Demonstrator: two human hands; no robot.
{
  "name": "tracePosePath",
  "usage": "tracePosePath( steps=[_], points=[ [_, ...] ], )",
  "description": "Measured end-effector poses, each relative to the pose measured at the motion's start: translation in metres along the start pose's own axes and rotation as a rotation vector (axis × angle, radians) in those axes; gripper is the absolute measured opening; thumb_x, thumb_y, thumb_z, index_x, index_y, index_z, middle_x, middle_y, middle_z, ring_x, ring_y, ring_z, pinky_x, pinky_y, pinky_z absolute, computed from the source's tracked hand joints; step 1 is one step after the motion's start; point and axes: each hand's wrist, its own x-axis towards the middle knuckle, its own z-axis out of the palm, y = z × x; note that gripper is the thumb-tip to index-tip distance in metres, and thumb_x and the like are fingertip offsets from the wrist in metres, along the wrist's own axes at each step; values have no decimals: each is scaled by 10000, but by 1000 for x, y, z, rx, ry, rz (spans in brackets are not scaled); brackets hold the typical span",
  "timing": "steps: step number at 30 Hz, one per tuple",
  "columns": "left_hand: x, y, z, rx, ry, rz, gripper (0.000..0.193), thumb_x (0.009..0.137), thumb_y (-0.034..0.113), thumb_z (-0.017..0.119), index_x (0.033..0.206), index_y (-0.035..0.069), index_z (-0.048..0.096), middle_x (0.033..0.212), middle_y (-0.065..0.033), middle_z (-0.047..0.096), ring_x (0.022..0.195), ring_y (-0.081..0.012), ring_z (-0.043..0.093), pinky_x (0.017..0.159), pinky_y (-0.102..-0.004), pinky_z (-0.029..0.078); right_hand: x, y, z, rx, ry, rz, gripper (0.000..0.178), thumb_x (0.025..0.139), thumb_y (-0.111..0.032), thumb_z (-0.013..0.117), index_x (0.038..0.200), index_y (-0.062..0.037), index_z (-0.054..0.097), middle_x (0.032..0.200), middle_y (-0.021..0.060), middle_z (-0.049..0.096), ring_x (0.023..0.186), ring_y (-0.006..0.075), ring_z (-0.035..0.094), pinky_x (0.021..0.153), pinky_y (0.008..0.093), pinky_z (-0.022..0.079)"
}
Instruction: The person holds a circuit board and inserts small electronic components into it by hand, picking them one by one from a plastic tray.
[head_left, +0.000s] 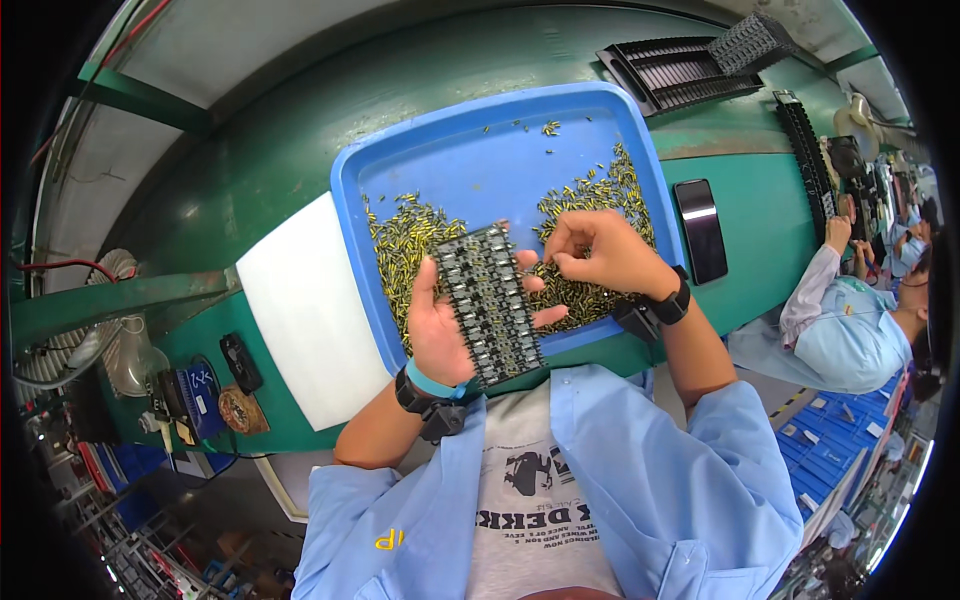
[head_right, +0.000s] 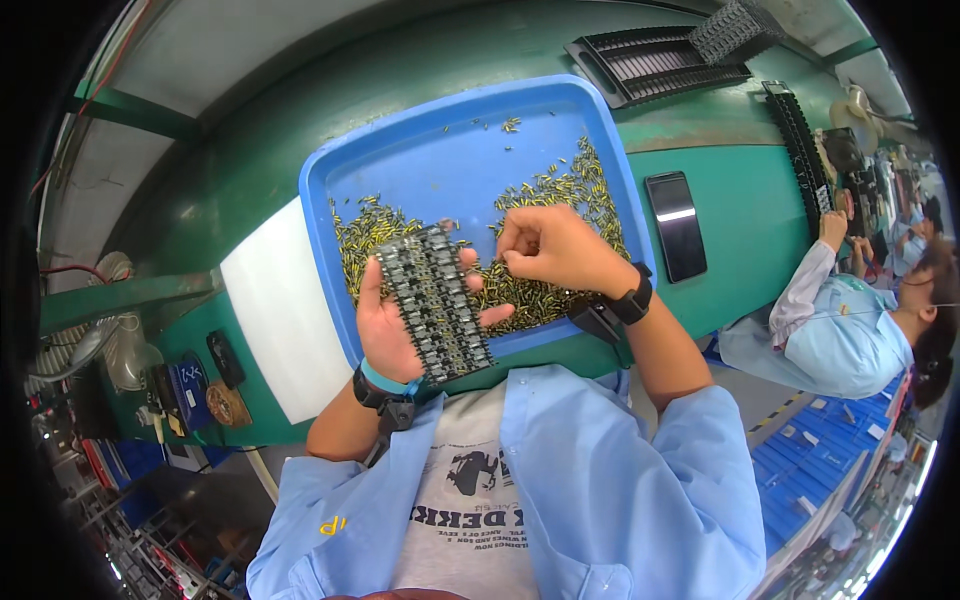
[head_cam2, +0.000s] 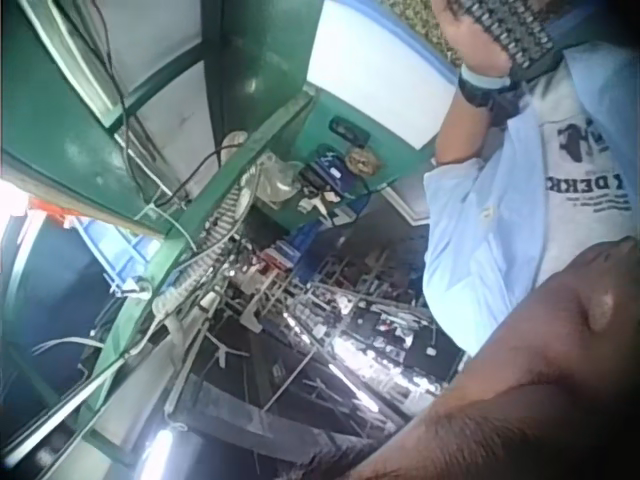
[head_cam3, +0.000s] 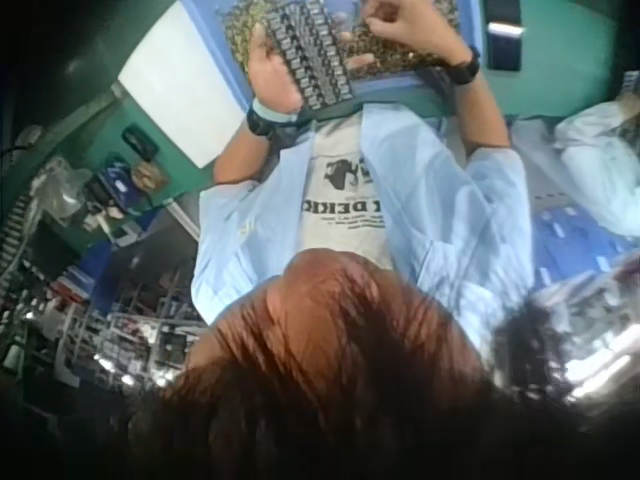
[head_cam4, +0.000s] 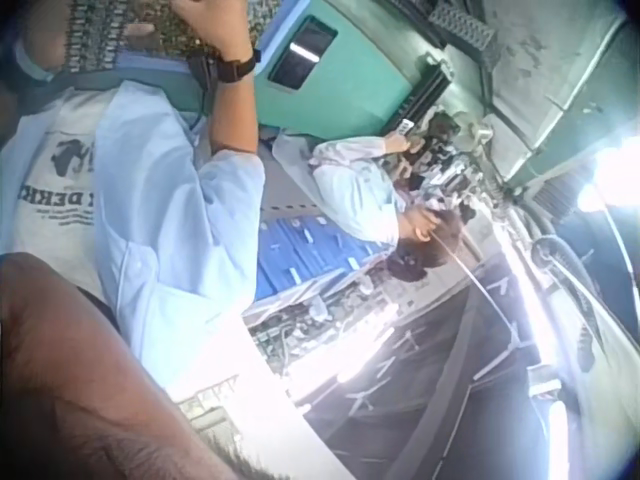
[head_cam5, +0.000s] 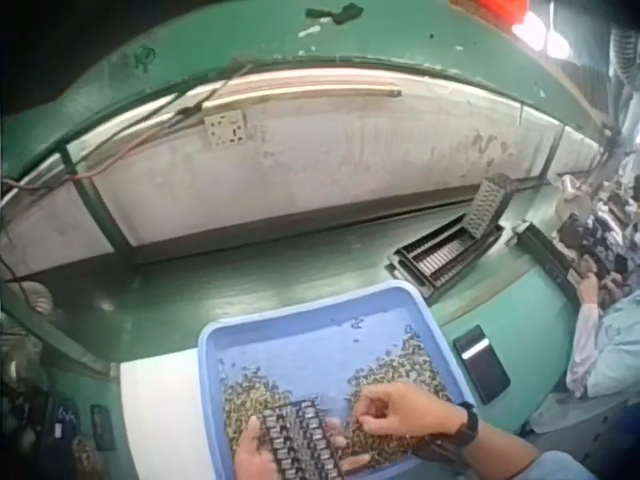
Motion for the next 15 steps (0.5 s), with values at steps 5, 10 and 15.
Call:
tracePosePath(
  steps=[5, 10, 15],
  points=[
    [-1, 9, -1, -7, -19, 44, 839, 1101, 704, 273, 1689, 107, 308, 1578, -220, 528, 1343, -367, 617, 1219, -767, 329, 13, -5, 10, 262, -91, 81, 70, 964, 21, 688, 1034, 19, 693, 954, 52, 770, 800, 86, 711, 738, 248, 577],
    [-4, 11, -3, 12, 53, 54, 843, 1102, 708, 257, 1676, 95, 327, 1576, -210, 536, 1321, -348, 636, 1213, -751, 358, 19, -11, 18, 411, -66, 90, 118, 994, 2, 730, 1102, 45, 710, 959, 72, 775, 820, 112, 734, 761, 264, 596],
    [-2, 11, -6, 19, 91, 65, 841, 1105, 707, 248, 1666, 88, 342, 1555, -209, 557, 1301, -336, 651, 1206, -744, 376, 21, -15, 18, 369, 18, 150, 131, 1000, 12, 735, 1126, 46, 721, 994, 71, 776, 872, 127, 754, 796, 258, 607]
  ],
)
